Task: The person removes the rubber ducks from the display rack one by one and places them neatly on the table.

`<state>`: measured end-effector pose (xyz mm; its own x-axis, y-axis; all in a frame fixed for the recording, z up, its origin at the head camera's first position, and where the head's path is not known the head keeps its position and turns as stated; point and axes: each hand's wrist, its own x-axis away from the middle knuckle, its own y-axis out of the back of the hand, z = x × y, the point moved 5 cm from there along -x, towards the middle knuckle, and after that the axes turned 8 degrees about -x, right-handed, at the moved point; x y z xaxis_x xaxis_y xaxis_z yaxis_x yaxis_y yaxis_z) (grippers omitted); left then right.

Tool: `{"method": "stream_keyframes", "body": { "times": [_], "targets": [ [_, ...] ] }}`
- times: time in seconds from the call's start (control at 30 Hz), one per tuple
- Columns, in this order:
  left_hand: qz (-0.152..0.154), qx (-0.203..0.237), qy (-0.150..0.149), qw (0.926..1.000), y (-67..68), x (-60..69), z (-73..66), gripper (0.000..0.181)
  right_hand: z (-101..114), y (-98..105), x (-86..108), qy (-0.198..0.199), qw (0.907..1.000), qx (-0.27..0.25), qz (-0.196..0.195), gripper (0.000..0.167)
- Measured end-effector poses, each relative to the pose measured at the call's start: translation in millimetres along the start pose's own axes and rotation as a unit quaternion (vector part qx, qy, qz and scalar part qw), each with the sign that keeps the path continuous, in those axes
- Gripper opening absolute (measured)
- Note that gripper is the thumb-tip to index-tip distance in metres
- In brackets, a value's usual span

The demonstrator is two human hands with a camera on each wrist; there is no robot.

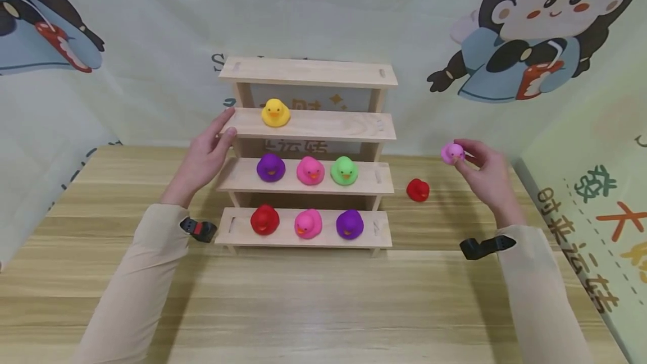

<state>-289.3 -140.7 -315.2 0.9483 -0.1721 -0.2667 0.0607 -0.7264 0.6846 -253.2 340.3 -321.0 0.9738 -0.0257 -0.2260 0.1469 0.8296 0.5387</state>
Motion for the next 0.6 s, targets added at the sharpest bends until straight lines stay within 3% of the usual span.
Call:
{"method": "stream_keyframes", "body": {
  "times": [0.13,0.33,0.5,0.6],
  "targets": [
    [-0.001,0.003,0.003,1.0,-1.1,-0.5,1.7,0.056,-11.9,-3.5,2.5,-0.016,0.9997,-0.008,0.018,0.048],
    [-0.001,0.011,0.002,0.9999,-1.7,-0.2,3.5,0.055,-27.1,-9.9,5.9,0.015,0.9994,-0.015,0.027,0.043],
    [-0.002,0.013,-0.005,0.9999,-1.7,-0.6,3.4,0.055,-39.7,-16.1,13.2,-0.005,0.9982,-0.047,0.038,0.042],
    [-0.005,0.013,-0.008,0.9999,-1.6,-1.2,2.5,0.056,-42.8,-18.7,16.1,0.002,0.9977,-0.056,0.038,0.04]
  ]
}}
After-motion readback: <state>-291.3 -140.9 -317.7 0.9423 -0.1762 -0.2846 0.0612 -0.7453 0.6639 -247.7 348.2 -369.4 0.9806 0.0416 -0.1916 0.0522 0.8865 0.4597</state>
